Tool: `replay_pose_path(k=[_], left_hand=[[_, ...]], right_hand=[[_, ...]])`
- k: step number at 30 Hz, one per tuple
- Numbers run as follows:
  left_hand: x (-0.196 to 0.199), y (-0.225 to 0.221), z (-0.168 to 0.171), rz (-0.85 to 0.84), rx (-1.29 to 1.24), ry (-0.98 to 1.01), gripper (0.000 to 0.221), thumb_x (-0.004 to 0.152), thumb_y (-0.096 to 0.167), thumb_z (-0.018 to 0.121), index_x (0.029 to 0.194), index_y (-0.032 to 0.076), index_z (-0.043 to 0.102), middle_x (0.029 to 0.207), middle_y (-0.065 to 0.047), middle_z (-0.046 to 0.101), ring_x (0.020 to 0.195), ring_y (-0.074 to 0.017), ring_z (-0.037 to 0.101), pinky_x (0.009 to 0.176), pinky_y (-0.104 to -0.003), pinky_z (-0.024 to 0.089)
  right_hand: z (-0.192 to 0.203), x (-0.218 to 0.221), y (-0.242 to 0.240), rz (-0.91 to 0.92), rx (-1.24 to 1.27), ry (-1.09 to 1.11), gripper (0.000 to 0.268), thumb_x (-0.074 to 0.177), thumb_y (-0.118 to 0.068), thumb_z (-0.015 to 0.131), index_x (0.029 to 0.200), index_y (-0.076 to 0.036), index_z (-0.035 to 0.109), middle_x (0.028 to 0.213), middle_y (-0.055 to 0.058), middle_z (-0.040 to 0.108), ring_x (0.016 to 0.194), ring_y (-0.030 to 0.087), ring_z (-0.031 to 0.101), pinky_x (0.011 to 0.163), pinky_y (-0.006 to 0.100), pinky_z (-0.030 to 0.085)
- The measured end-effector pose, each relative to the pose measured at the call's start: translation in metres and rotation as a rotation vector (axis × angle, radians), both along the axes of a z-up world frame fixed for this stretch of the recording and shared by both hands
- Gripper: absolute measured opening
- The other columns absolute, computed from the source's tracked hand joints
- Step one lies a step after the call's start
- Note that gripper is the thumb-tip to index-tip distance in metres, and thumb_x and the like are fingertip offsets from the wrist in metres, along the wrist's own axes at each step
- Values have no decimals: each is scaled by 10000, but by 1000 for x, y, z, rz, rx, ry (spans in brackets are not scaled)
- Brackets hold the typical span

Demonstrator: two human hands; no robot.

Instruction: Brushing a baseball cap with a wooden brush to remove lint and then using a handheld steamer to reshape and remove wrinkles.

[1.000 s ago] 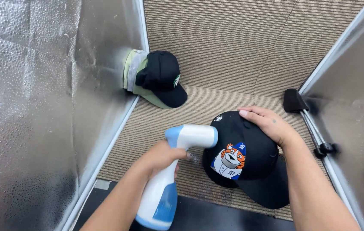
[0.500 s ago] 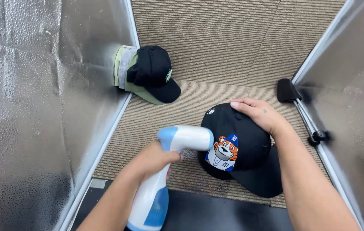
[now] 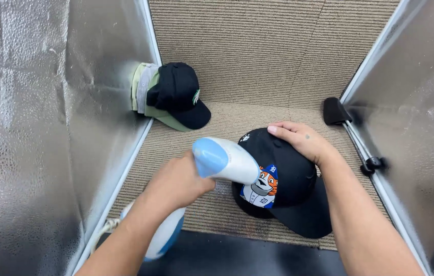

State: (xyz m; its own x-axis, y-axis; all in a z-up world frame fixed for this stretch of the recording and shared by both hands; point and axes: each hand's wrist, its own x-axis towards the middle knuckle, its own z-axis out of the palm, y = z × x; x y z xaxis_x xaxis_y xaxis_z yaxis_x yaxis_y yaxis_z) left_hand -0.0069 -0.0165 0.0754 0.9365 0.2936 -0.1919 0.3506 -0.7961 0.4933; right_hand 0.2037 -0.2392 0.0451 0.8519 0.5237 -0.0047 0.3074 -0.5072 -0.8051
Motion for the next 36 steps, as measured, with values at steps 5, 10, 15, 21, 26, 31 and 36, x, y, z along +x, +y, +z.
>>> replay_pose_path(k=[5,10,15,21,26,31,36], left_hand=[[31,-15,25,-100,244,-139,720,831,505,652,1287,-47,576,1082,-288,718,1096,-466,704,921,-607,553],[47,-16,21,-177,427,-271,555,828,388,714,1164,-46,636,938,-254,741,946,-444,752,798,-595,587],[58,-23,28,-212,500,-279,444,791,346,739,1051,-12,705,845,-197,758,880,-405,770,746,-562,603],[77,-25,32,-223,527,-194,501,783,347,731,1108,-31,687,886,-190,753,902,-390,765,783,-602,587],[34,-4,25,-173,424,-44,615,821,432,698,1209,-43,654,1023,-243,757,1039,-421,742,878,-616,568],[46,-10,17,-124,341,-115,710,829,500,697,1237,-75,611,1059,-277,735,1084,-454,717,916,-636,544],[32,-17,17,-98,162,-130,682,870,460,624,1281,-82,575,1123,-308,712,1133,-494,685,913,-625,549]], right_hand=[[3,0,-2,6,-10,-15,432,939,-472,641,1251,-202,769,1286,141,737,1308,316,614,1130,449,439],[-1,2,0,-9,4,-1,471,933,-509,642,1250,-187,772,1277,130,740,1298,303,618,1121,441,447],[3,1,0,12,-34,-9,491,913,-504,652,1272,-188,761,1300,148,730,1313,330,608,1112,453,454],[7,-9,0,-13,-14,13,485,914,-520,643,1258,-203,771,1275,135,741,1294,312,623,1097,445,462],[0,-2,0,-8,1,2,454,914,-490,663,1248,-203,776,1258,137,751,1283,315,635,1091,443,474],[0,-2,1,3,-11,-21,437,921,-465,662,1258,-208,771,1268,144,749,1285,324,633,1086,454,477],[-3,-2,-2,4,77,3,431,909,-435,699,1218,-148,788,1244,144,759,1266,313,648,1101,446,467]])
